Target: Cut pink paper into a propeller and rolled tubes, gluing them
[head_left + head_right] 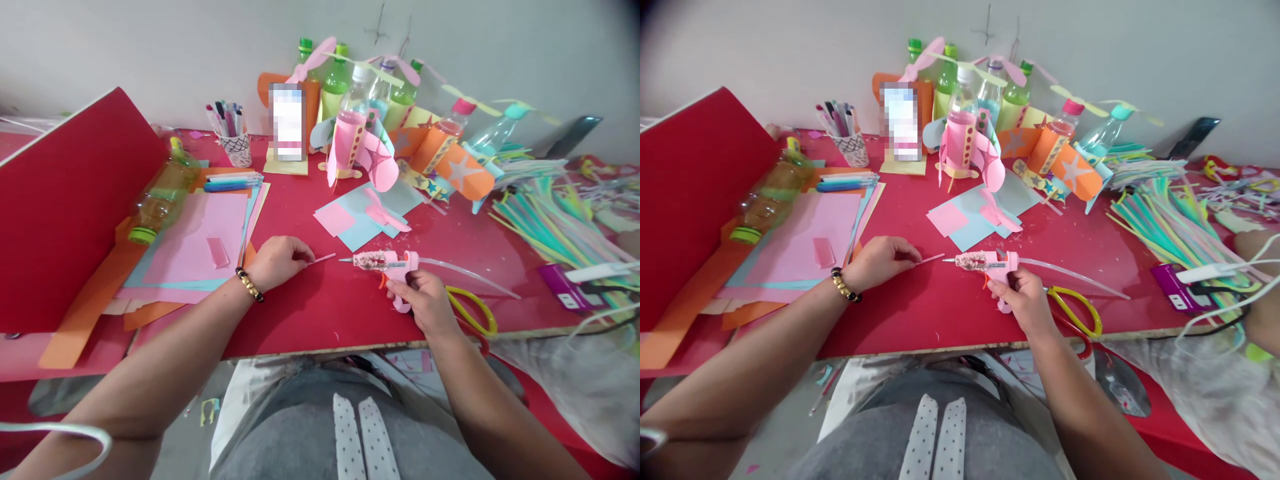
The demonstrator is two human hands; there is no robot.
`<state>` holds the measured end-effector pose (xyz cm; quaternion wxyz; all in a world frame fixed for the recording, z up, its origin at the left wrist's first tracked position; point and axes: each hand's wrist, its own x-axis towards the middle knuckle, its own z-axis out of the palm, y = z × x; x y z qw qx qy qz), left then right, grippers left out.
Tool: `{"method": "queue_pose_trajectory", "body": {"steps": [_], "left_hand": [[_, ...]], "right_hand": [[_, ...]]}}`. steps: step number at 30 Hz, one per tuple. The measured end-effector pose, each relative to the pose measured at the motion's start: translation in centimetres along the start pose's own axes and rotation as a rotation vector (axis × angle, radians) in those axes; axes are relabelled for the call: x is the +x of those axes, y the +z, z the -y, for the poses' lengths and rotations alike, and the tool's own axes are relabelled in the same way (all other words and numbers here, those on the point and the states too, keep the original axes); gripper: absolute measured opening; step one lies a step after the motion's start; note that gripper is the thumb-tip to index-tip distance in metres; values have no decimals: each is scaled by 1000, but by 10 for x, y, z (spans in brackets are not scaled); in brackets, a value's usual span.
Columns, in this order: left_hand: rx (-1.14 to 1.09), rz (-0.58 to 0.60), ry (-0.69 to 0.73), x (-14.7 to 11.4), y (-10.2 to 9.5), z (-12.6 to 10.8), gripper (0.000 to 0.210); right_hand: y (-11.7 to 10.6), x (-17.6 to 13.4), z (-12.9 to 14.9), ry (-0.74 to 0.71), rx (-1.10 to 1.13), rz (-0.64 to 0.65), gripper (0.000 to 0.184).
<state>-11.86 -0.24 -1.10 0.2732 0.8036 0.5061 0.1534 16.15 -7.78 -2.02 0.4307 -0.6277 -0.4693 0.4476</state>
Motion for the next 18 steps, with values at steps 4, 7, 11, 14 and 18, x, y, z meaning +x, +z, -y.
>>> {"method": "queue_pose_trajectory", "body": {"steps": [4,7,11,14,18], "left_hand": [[-3,6,-9,0,-1,-2,18],[-1,11,14,0,-1,-3,18],[57,36,95,1,0,-3,28],[125,63,153,0,1,-2,33],[243,53,192,-2,4,-3,37]], "right_hand": [[-2,1,-2,-10,13,41,25],[-3,0,-2,-17,18,58,24],[-3,0,0,-4,5,68,27],[-3,0,0,7,7,62,27],[-4,1,-1,16,20,64,27]]}}
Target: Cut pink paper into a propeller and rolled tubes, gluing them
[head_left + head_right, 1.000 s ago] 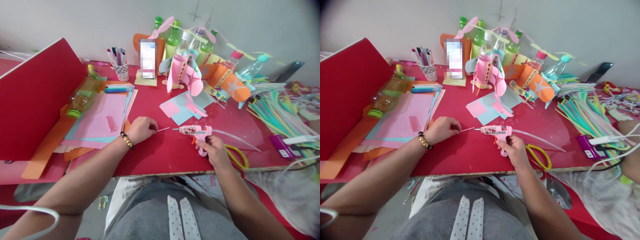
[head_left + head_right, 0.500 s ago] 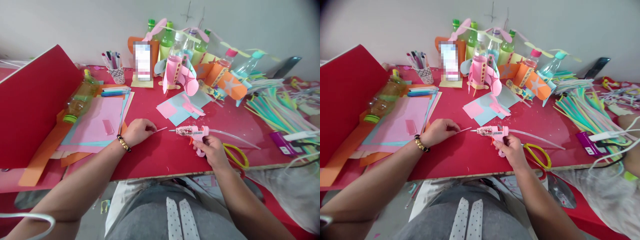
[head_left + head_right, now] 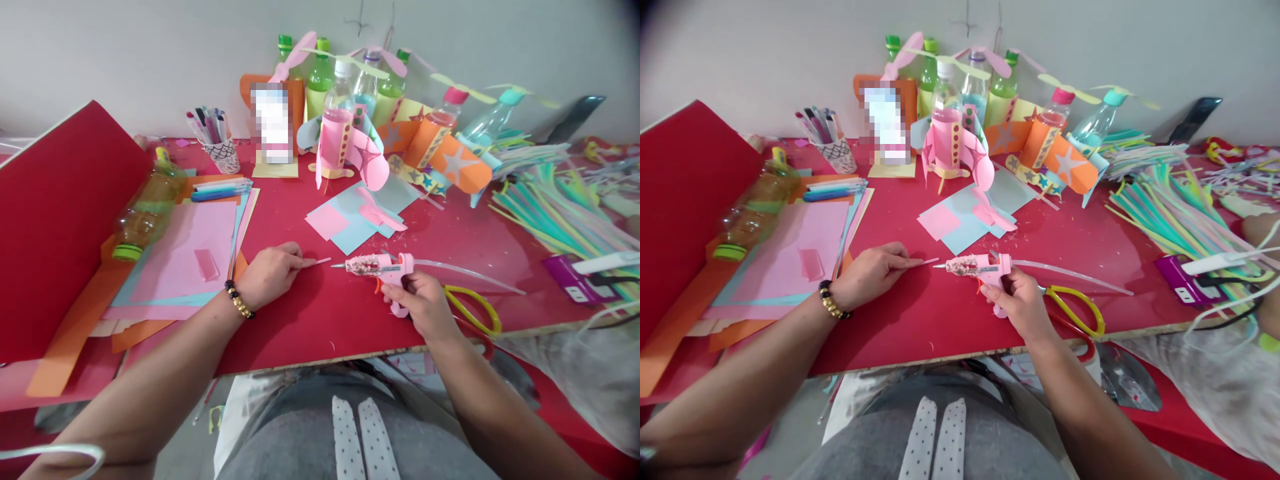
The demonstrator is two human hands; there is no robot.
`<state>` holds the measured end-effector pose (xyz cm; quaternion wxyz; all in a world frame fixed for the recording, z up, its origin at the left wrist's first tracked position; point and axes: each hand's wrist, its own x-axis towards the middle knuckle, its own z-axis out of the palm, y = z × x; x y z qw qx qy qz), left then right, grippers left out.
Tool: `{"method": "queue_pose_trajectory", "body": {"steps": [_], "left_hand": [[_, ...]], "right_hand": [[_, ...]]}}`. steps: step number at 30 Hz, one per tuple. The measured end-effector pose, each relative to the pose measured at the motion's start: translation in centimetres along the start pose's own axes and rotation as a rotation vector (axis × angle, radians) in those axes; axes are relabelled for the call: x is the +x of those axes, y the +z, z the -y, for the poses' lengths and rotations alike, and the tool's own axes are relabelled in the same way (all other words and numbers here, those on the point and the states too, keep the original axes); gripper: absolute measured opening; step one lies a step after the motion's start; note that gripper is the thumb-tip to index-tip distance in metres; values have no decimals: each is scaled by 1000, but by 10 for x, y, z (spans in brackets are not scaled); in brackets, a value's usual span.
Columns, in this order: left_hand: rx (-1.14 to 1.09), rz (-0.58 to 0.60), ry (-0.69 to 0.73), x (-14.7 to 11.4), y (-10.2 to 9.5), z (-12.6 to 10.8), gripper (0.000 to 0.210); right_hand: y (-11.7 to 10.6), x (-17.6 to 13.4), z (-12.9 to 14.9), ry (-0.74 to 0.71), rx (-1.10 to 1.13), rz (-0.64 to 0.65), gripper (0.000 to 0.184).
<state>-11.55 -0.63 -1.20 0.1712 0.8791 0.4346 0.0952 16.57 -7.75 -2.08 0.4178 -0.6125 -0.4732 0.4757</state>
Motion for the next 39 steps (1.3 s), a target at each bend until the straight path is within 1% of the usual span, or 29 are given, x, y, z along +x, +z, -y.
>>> {"method": "queue_pose_trajectory", "body": {"steps": [4,8,16,19,26,33,39], "left_hand": [[131,3,29,-1,0,-5,39],[213,3,42,0,-1,-8,39],[230,-7,61,0,-1,-10,39],[254,7,69,-1,-2,-11,39],[278,5,91,-3,-1,-7,40],[312,14,75,-3,-2,-10,41],[336,25,56,-6,-1,-8,41]], "right_hand": [[0,0,0,2,-1,3,27],[0,0,1,8,-4,1,29],[1,-1,1,-5,-4,-3,26],[1,0,0,-17,9,-1,25],[2,0,-1,-36,29,3,24],[2,1,0,-57,41,1,22],[1,3,-3,-68,102,-1,21]]}}
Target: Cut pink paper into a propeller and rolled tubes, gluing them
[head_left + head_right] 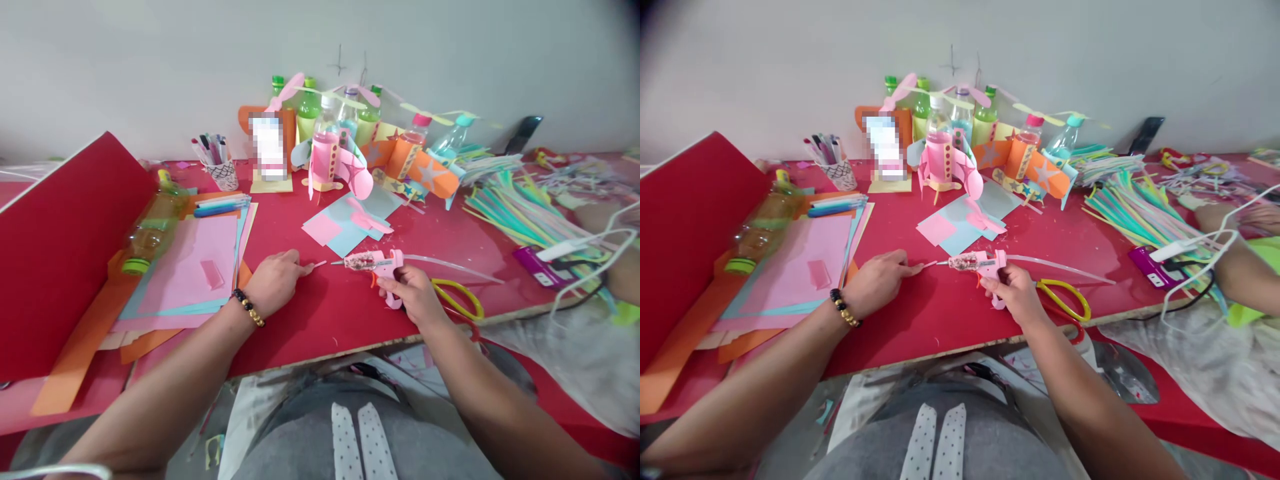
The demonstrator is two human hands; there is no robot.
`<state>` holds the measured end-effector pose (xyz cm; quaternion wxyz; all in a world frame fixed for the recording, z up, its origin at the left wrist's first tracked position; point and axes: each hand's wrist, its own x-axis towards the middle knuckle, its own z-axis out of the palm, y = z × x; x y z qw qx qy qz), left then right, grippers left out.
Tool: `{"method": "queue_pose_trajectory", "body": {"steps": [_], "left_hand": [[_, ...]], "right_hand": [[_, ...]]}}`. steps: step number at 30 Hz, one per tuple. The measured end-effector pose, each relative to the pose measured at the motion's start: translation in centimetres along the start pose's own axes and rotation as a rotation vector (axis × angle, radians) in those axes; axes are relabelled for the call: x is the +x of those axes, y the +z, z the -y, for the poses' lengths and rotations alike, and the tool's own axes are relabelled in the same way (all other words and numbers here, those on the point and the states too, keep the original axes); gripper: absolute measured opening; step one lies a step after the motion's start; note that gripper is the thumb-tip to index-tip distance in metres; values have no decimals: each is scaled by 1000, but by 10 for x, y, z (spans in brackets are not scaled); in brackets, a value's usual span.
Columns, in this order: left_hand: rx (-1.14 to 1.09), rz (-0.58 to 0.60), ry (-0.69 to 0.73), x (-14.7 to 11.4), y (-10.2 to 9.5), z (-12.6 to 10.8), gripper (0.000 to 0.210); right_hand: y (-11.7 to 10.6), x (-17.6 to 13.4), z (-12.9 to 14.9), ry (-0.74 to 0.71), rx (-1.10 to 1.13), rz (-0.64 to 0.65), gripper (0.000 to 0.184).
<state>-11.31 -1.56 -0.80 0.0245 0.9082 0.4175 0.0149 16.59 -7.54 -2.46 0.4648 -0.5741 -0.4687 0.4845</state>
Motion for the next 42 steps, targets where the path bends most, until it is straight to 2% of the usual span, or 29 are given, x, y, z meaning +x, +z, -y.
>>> {"method": "queue_pose_trajectory", "body": {"steps": [7,15,21,29,35,37,42], "left_hand": [[16,20,-122,-2,-2,7,41],[39,19,-282,-2,-4,26,41],[47,-18,-388,-3,-2,39,38],[29,-42,-422,-2,-8,36,28],[1,-49,-446,-3,-7,39,27],[-2,-60,-452,-2,-6,39,27],[9,-53,-493,-2,-9,40,27]], "right_hand": [[-2,12,13,104,30,-21,29],[-31,38,36,156,-183,113,33],[-48,48,30,246,-193,97,36],[-60,45,31,242,-225,91,35],[-59,38,28,240,-266,123,38],[-59,37,26,195,-344,109,40],[-63,34,28,52,-762,43,42]]}}
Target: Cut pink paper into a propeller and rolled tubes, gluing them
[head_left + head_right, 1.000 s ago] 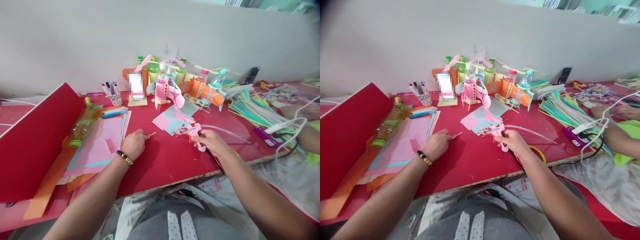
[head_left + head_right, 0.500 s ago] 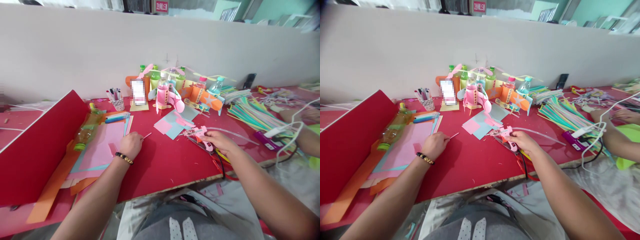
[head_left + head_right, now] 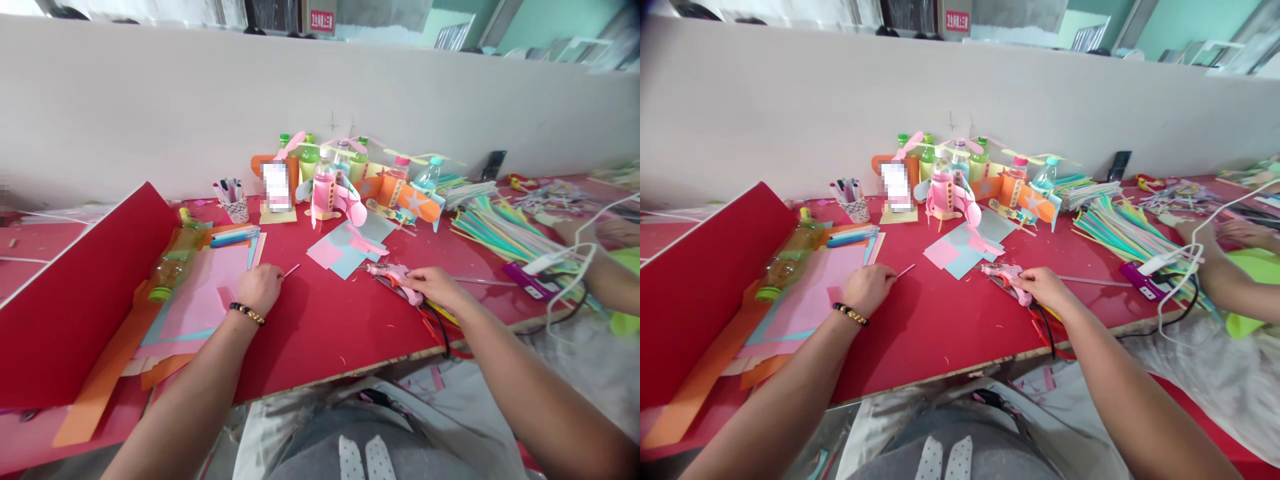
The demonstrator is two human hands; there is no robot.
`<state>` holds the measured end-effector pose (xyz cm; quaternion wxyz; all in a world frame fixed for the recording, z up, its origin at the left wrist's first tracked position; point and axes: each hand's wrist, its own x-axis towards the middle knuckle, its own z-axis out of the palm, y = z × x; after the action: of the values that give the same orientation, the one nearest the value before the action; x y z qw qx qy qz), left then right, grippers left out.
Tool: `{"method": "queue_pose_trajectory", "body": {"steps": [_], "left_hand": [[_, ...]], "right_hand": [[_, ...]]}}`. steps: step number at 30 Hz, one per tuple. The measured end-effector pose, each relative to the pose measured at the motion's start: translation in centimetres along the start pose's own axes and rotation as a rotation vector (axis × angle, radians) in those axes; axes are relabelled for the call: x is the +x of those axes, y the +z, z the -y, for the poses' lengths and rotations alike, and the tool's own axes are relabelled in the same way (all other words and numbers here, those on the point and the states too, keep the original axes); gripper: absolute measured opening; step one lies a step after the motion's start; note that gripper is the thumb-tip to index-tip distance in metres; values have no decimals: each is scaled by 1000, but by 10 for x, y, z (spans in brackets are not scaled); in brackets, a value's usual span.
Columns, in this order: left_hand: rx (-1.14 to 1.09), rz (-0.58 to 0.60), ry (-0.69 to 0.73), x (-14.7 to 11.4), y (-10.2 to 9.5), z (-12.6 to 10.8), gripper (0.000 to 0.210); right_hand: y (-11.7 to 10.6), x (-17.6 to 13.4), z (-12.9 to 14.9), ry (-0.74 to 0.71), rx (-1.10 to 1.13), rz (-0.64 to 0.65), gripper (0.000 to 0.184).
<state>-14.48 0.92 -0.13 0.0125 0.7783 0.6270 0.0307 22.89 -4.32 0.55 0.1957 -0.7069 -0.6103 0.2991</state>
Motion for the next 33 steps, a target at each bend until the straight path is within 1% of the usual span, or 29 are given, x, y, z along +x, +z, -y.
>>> {"method": "queue_pose_trajectory", "body": {"steps": [2,4,6,7,9,10,12,13,15,17,19,22,24,28,31,33], "left_hand": [[7,10,-12,0,-2,0,27],[11,13,-15,0,-3,1,27],[15,10,-13,0,-3,1,28],[17,5,-14,0,-3,1,28],[19,-1,-16,0,-3,0,29],[18,-1,-18,0,-3,-1,29],[14,-1,-20,-1,-4,-2,30],[12,-1,-19,-1,-4,-2,30],[9,-12,-12,-2,-5,-3,30],[11,-26,2,-2,-5,-3,30],[7,-42,22,-2,-5,-3,30],[-15,-66,45,-2,-3,-2,31],[-35,-80,47,-2,-2,-2,31],[-137,-115,55,-2,0,-4,31],[-289,-120,38,0,3,-7,31],[-414,-115,6,1,4,-10,33]], "right_hand": [[-3,-3,5,-16,-128,-77,39],[-4,-6,16,-58,-231,-225,33],[2,-9,33,-151,-275,-346,28],[7,-9,42,-214,-256,-365,27],[23,-7,63,-385,-243,-349,25],[33,-5,73,-482,-275,-330,23],[54,3,91,-626,-390,-280,22],[64,7,99,-656,-464,-241,22],[82,19,113,-663,-585,-193,22],[97,31,123,-620,-654,-210,23],[109,42,131,-577,-687,-230,25],[120,51,138,-553,-710,-192,26],[125,51,140,-563,-718,-160,22],[125,48,137,-659,-715,-139,19],[121,49,132,-697,-668,-143,20],[118,49,130,-710,-604,-174,22]]}}
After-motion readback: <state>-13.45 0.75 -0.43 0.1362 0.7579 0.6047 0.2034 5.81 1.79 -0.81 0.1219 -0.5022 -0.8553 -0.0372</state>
